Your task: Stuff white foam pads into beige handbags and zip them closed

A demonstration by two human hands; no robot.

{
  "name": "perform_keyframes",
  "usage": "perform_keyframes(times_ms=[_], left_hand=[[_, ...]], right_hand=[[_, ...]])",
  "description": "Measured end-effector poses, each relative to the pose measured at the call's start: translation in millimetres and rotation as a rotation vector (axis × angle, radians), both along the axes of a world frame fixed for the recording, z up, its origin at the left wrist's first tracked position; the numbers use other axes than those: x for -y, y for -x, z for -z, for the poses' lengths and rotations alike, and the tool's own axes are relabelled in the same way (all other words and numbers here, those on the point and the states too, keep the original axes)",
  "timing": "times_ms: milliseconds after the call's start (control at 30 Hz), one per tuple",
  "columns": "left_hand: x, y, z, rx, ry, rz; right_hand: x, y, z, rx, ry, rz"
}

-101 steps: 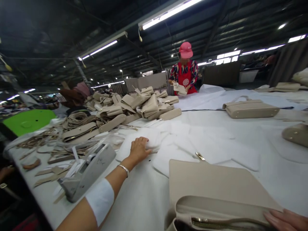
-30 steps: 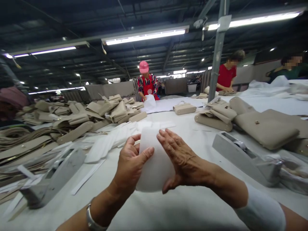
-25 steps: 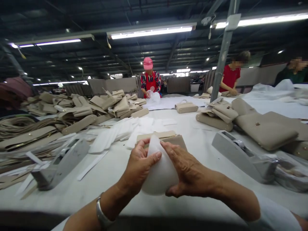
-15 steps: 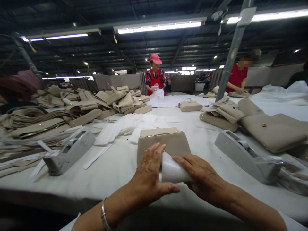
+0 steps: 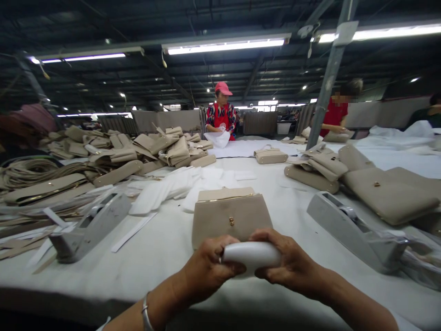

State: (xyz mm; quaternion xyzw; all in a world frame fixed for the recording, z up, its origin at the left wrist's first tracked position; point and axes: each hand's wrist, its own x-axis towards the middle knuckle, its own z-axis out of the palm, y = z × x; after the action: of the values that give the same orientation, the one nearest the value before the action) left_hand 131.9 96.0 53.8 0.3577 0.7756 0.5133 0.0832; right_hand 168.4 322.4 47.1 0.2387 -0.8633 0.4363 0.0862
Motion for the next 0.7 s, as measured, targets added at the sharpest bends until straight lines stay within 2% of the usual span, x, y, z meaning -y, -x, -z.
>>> perform_keyframes(times_ms=[67, 133, 167, 233, 267, 333, 367, 433, 500, 600, 700], left_hand=[[-1.3, 8.5, -11.2, -0.010, -0.020, -0.015], [-0.8, 25.5, -24.6, -0.213, 0.001, -0.089], [0.0, 36.7, -30.5, -0.366, 0.044, -0.175], [2.1, 60.9, -36.8, -0.629, 0.227, -0.410], [2.9, 71.7, -36.2, -0.675, 0.369, -0.503], [3.7, 86.0, -27.4, -0.671, 0.618, -0.562], [3.8, 88.7, -20.2, -0.662, 0.680, -0.559], [4.1, 86.1, -3.4, -0.709, 0.648, -0.556], [5.5, 77.1, 12.6, -0.831, 0.509, -0.573], [9.7, 62.8, 30.0, -1.060, 0.329, -0.585], [13.1, 54.9, 38.7, -1.208, 0.258, -0.597]], right_hand=[[-1.6, 0.8, -4.4, 0.073, 0.121, 0.051], [-6.8, 8.5, -13.9, 0.013, 0.210, 0.149], [-11.1, 15.8, -20.3, -0.052, 0.246, 0.211], [-21.9, 36.8, -34.5, -0.178, 0.318, 0.338], [-27.5, 49.4, -41.4, -0.220, 0.357, 0.388], [-36.8, 75.4, -52.8, -0.261, 0.409, 0.441], [-39.6, 87.1, -56.9, -0.266, 0.413, 0.444], [-40.3, 105.2, -61.4, -0.255, 0.387, 0.408], [-34.7, 114.2, -61.6, -0.222, 0.340, 0.342], [-20.0, 112.4, -55.7, -0.168, 0.252, 0.250], [-8.8, 103.3, -45.5, -0.105, 0.194, 0.222]])
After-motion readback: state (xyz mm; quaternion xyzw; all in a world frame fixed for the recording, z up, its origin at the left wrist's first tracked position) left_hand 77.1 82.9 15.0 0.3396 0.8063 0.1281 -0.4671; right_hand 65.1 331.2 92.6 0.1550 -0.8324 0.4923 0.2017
